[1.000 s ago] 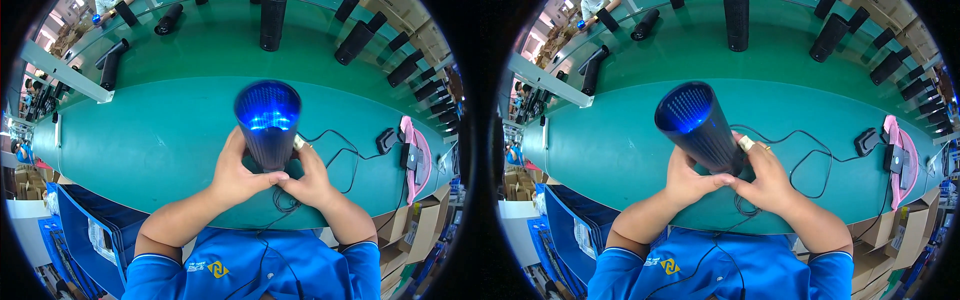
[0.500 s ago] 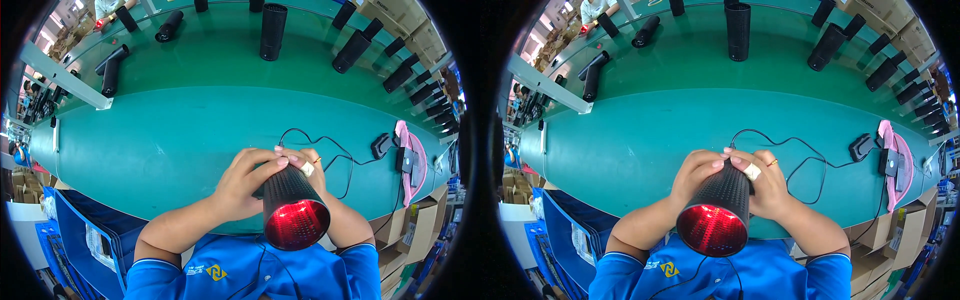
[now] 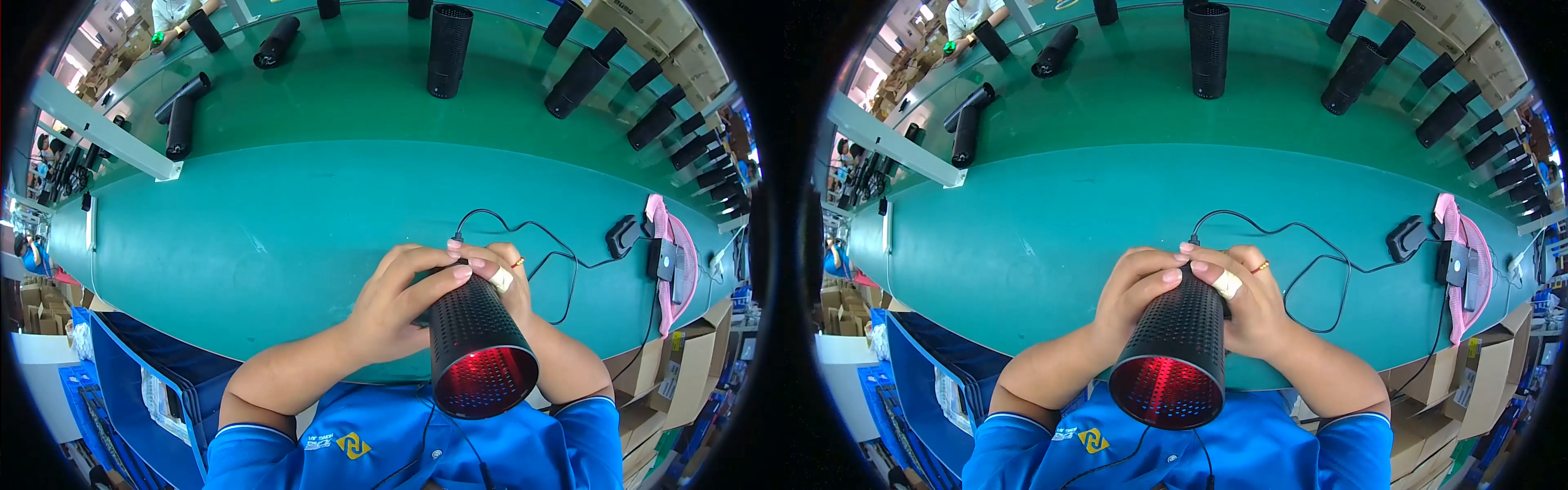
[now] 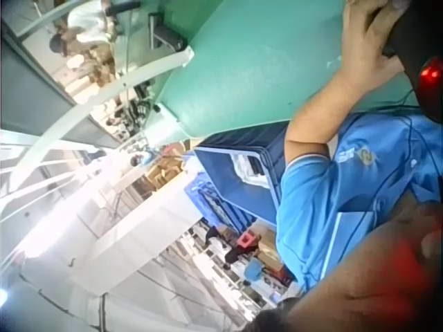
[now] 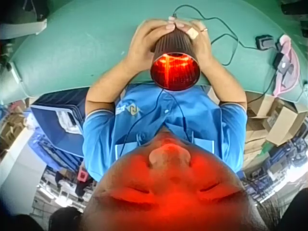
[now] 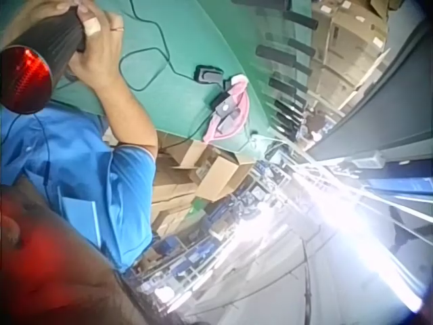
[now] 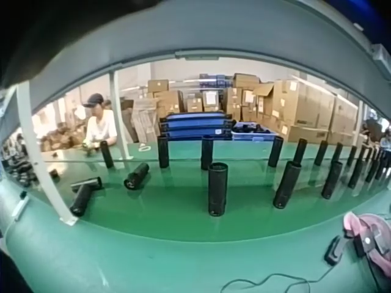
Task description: Testing the LED light functions and connectivity of cylindrical speakers on a factory assembly line.
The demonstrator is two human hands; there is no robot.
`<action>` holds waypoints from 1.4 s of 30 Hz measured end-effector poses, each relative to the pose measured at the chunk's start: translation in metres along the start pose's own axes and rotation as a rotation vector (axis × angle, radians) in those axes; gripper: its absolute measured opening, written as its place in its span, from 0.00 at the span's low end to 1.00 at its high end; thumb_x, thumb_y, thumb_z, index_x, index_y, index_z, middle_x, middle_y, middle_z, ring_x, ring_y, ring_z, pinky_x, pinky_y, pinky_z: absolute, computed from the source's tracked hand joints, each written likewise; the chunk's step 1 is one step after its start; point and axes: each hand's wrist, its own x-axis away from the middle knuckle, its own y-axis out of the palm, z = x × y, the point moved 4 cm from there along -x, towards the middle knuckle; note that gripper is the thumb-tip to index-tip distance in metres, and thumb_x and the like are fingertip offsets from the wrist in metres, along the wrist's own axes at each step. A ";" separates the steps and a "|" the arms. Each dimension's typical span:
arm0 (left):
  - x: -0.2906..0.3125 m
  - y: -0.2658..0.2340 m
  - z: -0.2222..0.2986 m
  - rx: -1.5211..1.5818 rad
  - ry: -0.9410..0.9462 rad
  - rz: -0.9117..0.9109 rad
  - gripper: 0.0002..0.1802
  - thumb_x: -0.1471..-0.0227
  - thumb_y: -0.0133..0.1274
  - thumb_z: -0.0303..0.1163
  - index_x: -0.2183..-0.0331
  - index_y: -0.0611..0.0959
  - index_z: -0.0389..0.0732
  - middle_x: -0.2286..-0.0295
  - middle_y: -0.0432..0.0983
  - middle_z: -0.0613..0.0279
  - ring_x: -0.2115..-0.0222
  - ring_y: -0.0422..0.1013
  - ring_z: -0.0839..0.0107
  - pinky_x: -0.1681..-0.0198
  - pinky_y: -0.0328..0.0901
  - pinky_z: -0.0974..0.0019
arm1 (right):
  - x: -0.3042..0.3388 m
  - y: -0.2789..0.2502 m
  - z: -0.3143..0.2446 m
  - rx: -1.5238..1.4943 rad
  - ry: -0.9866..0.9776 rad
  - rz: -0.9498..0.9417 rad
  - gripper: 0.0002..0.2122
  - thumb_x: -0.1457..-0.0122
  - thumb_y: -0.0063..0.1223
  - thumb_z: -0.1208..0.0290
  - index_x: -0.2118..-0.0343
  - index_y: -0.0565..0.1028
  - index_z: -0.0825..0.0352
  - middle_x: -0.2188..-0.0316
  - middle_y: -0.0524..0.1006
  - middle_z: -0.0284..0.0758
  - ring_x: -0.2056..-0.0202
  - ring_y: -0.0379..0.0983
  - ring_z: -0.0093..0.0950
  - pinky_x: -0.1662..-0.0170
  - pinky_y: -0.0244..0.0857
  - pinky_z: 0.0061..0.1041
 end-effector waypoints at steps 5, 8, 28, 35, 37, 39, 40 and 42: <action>0.000 0.000 0.001 -0.008 0.013 0.009 0.33 0.70 0.63 0.24 0.55 0.75 0.45 0.58 0.69 0.58 0.65 0.68 0.64 0.61 0.64 0.63 | 0.000 0.000 -0.001 -0.004 -0.014 0.021 0.29 0.63 0.64 0.77 0.54 0.65 0.62 0.52 0.72 0.40 0.63 0.72 0.28 0.58 0.59 0.25; 0.000 0.001 0.001 -0.008 0.011 0.012 0.33 0.70 0.63 0.24 0.55 0.75 0.45 0.58 0.68 0.58 0.65 0.68 0.64 0.61 0.64 0.63 | 0.000 0.000 0.000 0.003 -0.028 0.027 0.29 0.63 0.64 0.77 0.54 0.65 0.62 0.53 0.72 0.40 0.63 0.72 0.29 0.59 0.59 0.24; 0.001 0.000 0.005 0.019 0.051 0.061 0.30 0.69 0.63 0.23 0.57 0.76 0.45 0.59 0.69 0.57 0.66 0.69 0.62 0.62 0.65 0.63 | -0.005 -0.003 -0.004 0.033 -0.133 0.031 0.30 0.58 0.61 0.75 0.50 0.63 0.65 0.53 0.71 0.43 0.61 0.71 0.33 0.60 0.67 0.27; 0.005 -0.005 0.001 0.027 0.020 0.112 0.29 0.67 0.61 0.23 0.57 0.75 0.44 0.58 0.69 0.55 0.65 0.69 0.61 0.62 0.65 0.63 | -0.011 -0.004 -0.004 -0.034 0.142 -0.056 0.28 0.56 0.59 0.76 0.49 0.62 0.66 0.56 0.72 0.40 0.62 0.71 0.32 0.62 0.68 0.28; 0.010 -0.008 -0.002 0.074 -0.021 0.176 0.28 0.65 0.60 0.23 0.57 0.75 0.43 0.58 0.69 0.54 0.64 0.69 0.61 0.61 0.65 0.62 | -0.010 -0.006 -0.001 -0.125 0.287 -0.029 0.25 0.53 0.57 0.76 0.50 0.63 0.67 0.59 0.73 0.39 0.63 0.71 0.31 0.62 0.67 0.26; 0.011 -0.010 -0.003 0.096 -0.041 0.211 0.27 0.64 0.60 0.23 0.57 0.74 0.43 0.58 0.69 0.54 0.64 0.69 0.60 0.61 0.65 0.62 | -0.005 -0.006 0.003 -0.170 0.358 -0.018 0.23 0.51 0.56 0.77 0.50 0.64 0.67 0.61 0.73 0.39 0.64 0.71 0.30 0.63 0.67 0.26; 0.011 -0.010 -0.002 0.141 -0.032 0.237 0.26 0.63 0.59 0.23 0.57 0.74 0.42 0.58 0.69 0.53 0.64 0.69 0.60 0.61 0.65 0.62 | 0.007 -0.001 0.014 -0.482 0.528 -0.076 0.21 0.50 0.55 0.78 0.51 0.65 0.68 0.62 0.74 0.38 0.65 0.71 0.29 0.63 0.67 0.24; 0.010 -0.009 0.000 0.232 -0.015 0.289 0.25 0.62 0.58 0.23 0.57 0.74 0.42 0.58 0.69 0.53 0.63 0.68 0.60 0.61 0.64 0.62 | 0.034 0.011 0.030 -1.114 0.856 -0.196 0.18 0.48 0.53 0.79 0.53 0.67 0.69 0.65 0.74 0.37 0.67 0.71 0.28 0.64 0.66 0.21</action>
